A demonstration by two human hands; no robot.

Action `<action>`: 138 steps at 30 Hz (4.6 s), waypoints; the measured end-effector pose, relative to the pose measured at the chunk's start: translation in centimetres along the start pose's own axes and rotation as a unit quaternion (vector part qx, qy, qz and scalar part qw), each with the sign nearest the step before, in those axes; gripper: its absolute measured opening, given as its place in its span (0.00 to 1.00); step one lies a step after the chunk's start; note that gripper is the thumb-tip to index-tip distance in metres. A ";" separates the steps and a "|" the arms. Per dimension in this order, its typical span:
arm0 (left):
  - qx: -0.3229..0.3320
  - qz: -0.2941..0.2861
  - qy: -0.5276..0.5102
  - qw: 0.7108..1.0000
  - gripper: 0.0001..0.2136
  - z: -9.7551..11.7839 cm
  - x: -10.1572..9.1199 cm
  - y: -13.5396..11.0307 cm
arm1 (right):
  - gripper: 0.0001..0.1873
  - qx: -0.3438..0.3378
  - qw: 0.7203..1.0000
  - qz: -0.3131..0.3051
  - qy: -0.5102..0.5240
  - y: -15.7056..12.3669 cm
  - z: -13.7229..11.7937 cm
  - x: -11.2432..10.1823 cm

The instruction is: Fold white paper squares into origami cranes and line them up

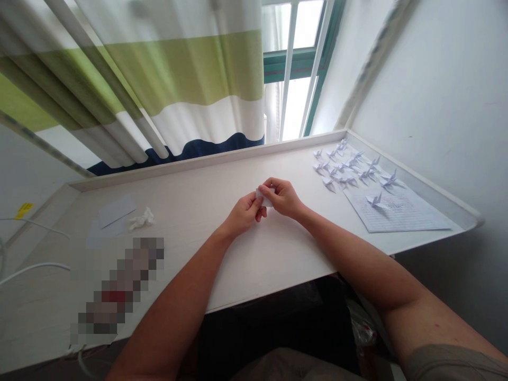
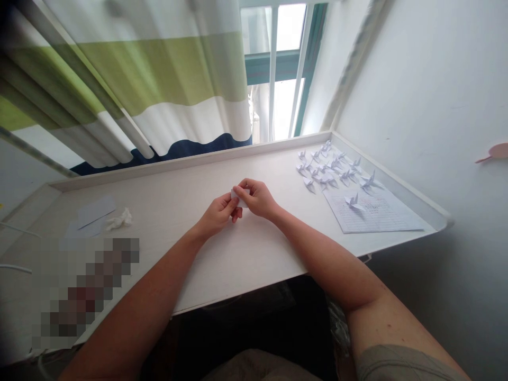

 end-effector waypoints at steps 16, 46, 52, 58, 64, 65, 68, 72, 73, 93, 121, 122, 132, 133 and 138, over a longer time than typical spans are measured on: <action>0.004 0.157 0.003 0.988 0.19 0.3 0.5 0.4 | 0.37 0.004 0.993 0.067 -0.095 0.5 1.3 0.6; -0.060 0.028 0.009 0.998 0.24 -0.2 -0.4 -0.1 | 0.23 -0.022 0.998 -0.033 -0.058 0.5 0.6 -0.6; -0.100 0.158 -0.048 0.981 0.21 -0.3 -1.5 0.1 | 0.13 -0.224 0.941 0.003 -0.254 0.6 0.7 -1.5; -0.075 0.165 -0.064 0.981 0.18 -0.3 -2.3 0.3 | 0.10 -0.265 0.894 -0.024 -0.360 0.6 1.2 -1.8; -0.050 0.205 -0.017 0.977 0.16 -0.5 -2.5 0.2 | 0.10 -0.239 0.893 -0.057 -0.377 0.7 1.2 -1.7; -0.054 0.209 0.001 0.977 0.15 -0.5 -2.5 0.2 | 0.09 -0.236 0.894 -0.060 -0.377 0.7 1.2 -1.7; -0.076 0.229 0.031 0.970 0.12 -0.5 -2.7 0.2 | 0.09 -0.229 0.897 -0.072 -0.372 0.8 1.4 -1.7; -0.116 0.231 0.146 0.955 0.16 -0.4 -3.1 0.0 | 0.10 -0.187 0.902 -0.133 -0.366 0.7 2.2 -0.9; -0.126 0.215 0.200 0.947 0.17 -0.3 -3.2 -0.2 | 0.08 -0.177 0.902 -0.150 -0.365 0.6 2.4 -0.6; 0.122 -0.039 0.538 0.833 0.12 0.1 -5.3 -5.2 | 0.07 -0.187 0.896 -0.230 -0.330 1.7 2.9 0.2; 0.094 -0.109 0.470 0.871 0.08 1.0 -6.4 -4.9 | 0.12 -0.207 0.870 -0.257 -0.365 0.4 1.9 -0.4; 0.098 -0.104 0.470 0.871 0.08 0.9 -6.4 -4.9 | 0.12 -0.207 0.869 -0.260 -0.365 0.4 1.9 -0.4; 0.097 -0.094 0.458 0.879 0.09 0.2 -6.5 -4.6 | 0.11 -0.215 0.874 -0.255 -0.353 0.2 1.8 -0.2; 0.094 -0.093 0.459 0.878 0.09 0.2 -6.5 -4.5 | 0.11 -0.216 0.876 -0.248 -0.352 0.2 1.8 -0.1; 0.080 -0.090 0.473 0.873 0.09 0.3 -6.2 -4.5 | 0.11 -0.211 0.886 -0.239 -0.338 0.1 1.9 0.3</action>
Point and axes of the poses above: each hand's wrist, its own y-axis towards the middle knuckle, its own x-axis out of the palm, z = x × y, the point moved 1 cm from there along y, towards the middle knuckle, and after that the axes turned 6 degrees about x, right-handed, at the moved point
